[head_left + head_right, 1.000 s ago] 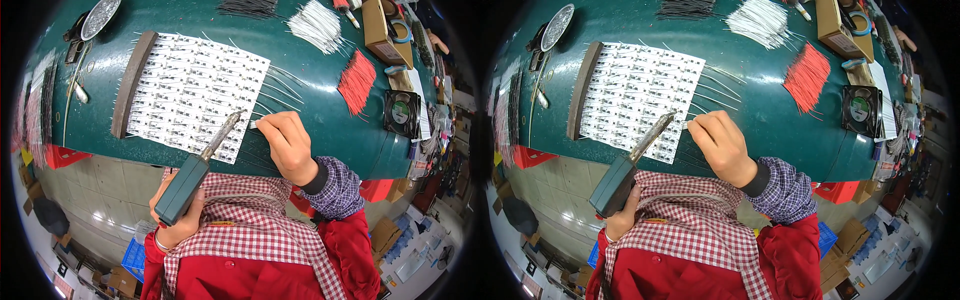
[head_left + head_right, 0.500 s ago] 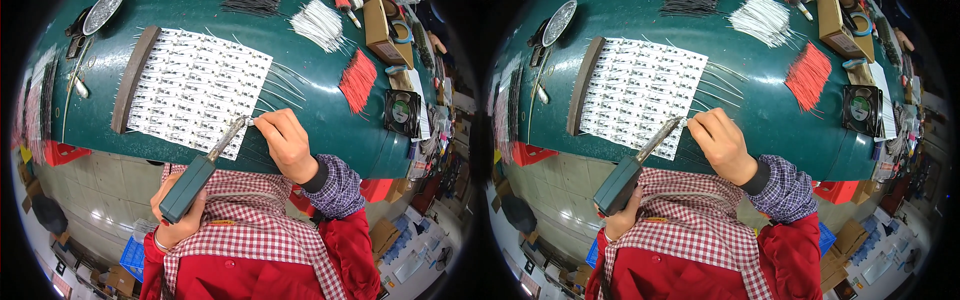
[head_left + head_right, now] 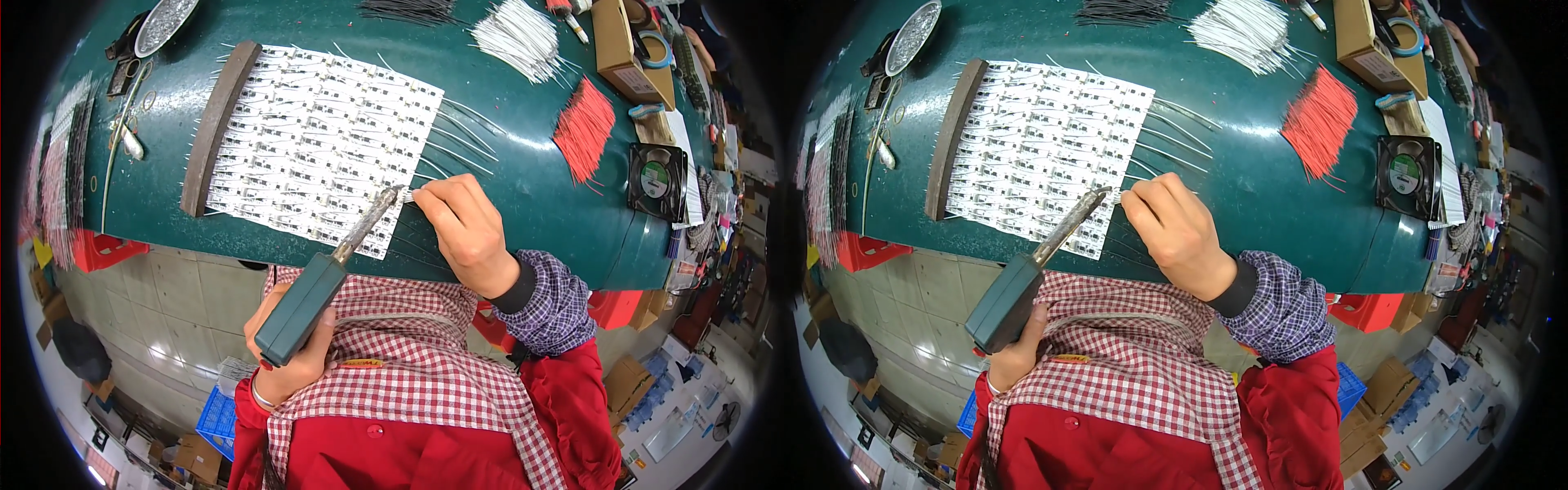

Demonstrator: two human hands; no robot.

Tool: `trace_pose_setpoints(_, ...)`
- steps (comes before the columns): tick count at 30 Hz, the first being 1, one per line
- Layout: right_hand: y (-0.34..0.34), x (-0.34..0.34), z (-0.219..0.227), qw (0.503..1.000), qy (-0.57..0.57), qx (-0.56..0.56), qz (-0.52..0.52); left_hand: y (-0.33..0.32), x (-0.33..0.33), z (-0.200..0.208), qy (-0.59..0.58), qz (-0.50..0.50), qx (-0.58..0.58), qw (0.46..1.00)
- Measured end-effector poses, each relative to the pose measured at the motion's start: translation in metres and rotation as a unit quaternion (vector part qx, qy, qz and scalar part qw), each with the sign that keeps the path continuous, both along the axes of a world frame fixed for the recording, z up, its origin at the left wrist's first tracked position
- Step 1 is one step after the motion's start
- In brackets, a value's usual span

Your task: The person solders wires onto a circuit board using a soldering tool, sets the finished board aside, and takes a new board. The person then inserts wires into the new board, solders them with the tool, and aligns the wires using a stick.

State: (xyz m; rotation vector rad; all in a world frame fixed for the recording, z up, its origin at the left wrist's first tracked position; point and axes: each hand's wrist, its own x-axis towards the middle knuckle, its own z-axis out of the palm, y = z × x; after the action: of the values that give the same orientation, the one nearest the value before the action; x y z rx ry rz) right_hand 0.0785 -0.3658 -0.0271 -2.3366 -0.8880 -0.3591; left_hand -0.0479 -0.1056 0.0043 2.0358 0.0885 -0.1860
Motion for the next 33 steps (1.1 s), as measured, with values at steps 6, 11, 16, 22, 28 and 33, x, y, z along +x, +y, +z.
trace_pose_setpoints(6, 0.001, -0.001, 0.001, 1.000, -0.004, -0.009, -0.003, 0.001, -0.004, 0.000, -0.006, 0.024, -0.019, 1.000)
trace_pose_setpoints(11, 0.005, -0.007, 0.005, 0.999, 0.008, 0.032, -0.013, 0.002, -0.008, 0.000, 0.008, 0.035, -0.023, 0.999)
trace_pose_setpoints(16, 0.006, -0.015, 0.005, 0.998, 0.000, 0.056, -0.014, 0.005, -0.012, -0.001, 0.006, 0.033, -0.015, 0.999)
trace_pose_setpoints(22, 0.006, -0.016, 0.002, 0.999, 0.024, 0.045, -0.001, 0.004, -0.011, 0.002, 0.012, 0.027, -0.015, 0.999)
trace_pose_setpoints(28, 0.006, -0.016, 0.003, 0.999, 0.018, 0.036, -0.003, 0.000, -0.001, 0.012, -0.028, -0.008, 0.006, 1.000)
trace_pose_setpoints(33, 0.008, -0.016, 0.001, 1.000, 0.004, 0.024, -0.004, -0.004, 0.004, 0.013, -0.042, -0.012, 0.004, 0.999)
